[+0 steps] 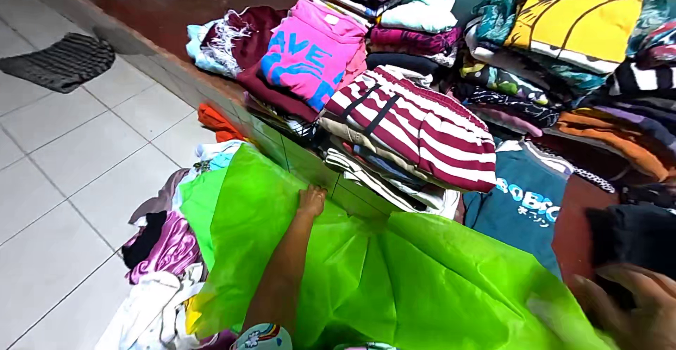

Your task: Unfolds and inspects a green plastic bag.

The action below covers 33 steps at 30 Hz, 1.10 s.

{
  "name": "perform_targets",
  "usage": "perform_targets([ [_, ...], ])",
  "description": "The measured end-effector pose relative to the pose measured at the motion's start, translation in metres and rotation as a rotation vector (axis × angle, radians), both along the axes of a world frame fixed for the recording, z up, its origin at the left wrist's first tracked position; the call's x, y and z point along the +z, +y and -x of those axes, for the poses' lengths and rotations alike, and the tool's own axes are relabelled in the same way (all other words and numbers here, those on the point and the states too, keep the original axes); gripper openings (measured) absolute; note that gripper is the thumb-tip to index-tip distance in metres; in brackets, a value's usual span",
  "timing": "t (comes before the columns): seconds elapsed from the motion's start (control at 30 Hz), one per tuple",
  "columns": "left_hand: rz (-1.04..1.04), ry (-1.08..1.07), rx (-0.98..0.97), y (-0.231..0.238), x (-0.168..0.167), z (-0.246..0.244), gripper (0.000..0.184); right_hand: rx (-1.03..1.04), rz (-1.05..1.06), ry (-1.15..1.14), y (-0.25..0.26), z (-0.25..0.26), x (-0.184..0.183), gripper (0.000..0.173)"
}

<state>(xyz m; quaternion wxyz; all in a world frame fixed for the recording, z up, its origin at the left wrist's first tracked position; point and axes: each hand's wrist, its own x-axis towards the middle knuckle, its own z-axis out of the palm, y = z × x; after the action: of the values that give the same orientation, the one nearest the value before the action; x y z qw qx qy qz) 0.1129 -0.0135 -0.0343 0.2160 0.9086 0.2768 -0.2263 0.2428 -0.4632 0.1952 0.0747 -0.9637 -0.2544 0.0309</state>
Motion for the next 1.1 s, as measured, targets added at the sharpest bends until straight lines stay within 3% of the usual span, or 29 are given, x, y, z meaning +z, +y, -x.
perform_targets([
  [0.07, -0.005, 0.04, -0.026, -0.002, -0.014, -0.006, 0.045, 0.221, -0.21, 0.027, 0.033, 0.006, -0.009, 0.036],
  [0.13, -0.011, 0.075, -0.044, -0.001, -0.023, -0.008, 0.046, 0.318, -0.283, 0.115, 0.056, 0.006, -0.023, 0.036],
  [0.33, -0.078, 0.228, -0.076, 0.017, -0.044, -0.01, 0.046, 0.385, -0.249, 0.208, 0.067, -0.007, -0.057, 0.059],
  [0.4, -0.102, 0.29, -0.075, 0.024, -0.041, -0.005, 0.039, 0.388, -0.261, 0.213, 0.063, -0.014, -0.06, 0.066],
  [0.47, -0.1, 0.304, -0.062, 0.035, -0.03, 0.006, 0.034, 0.386, -0.27, 0.21, 0.061, -0.018, -0.058, 0.063],
  [0.57, -0.017, 0.194, 0.012, 0.067, 0.007, 0.038, 0.036, 0.424, -0.3, 0.19, 0.063, -0.015, -0.052, 0.036],
  [0.7, 0.093, -0.163, 0.221, 0.112, 0.082, 0.103, 0.031, 0.534, -0.44, 0.073, 0.068, -0.018, -0.053, 0.024],
  [0.83, -0.093, -0.353, 0.329, 0.119, 0.173, 0.18, 0.013, 0.635, -0.535, 0.004, 0.078, -0.014, -0.042, 0.016],
  [0.93, -0.271, -0.443, 0.374, 0.104, 0.225, 0.238, 0.008, 0.734, -0.568, -0.004, 0.086, -0.009, -0.041, 0.019],
  [1.1, -0.447, -0.596, 0.443, 0.055, 0.269, 0.316, 0.01, 0.766, -0.569, 0.184, 0.088, 0.004, -0.051, 0.049],
])
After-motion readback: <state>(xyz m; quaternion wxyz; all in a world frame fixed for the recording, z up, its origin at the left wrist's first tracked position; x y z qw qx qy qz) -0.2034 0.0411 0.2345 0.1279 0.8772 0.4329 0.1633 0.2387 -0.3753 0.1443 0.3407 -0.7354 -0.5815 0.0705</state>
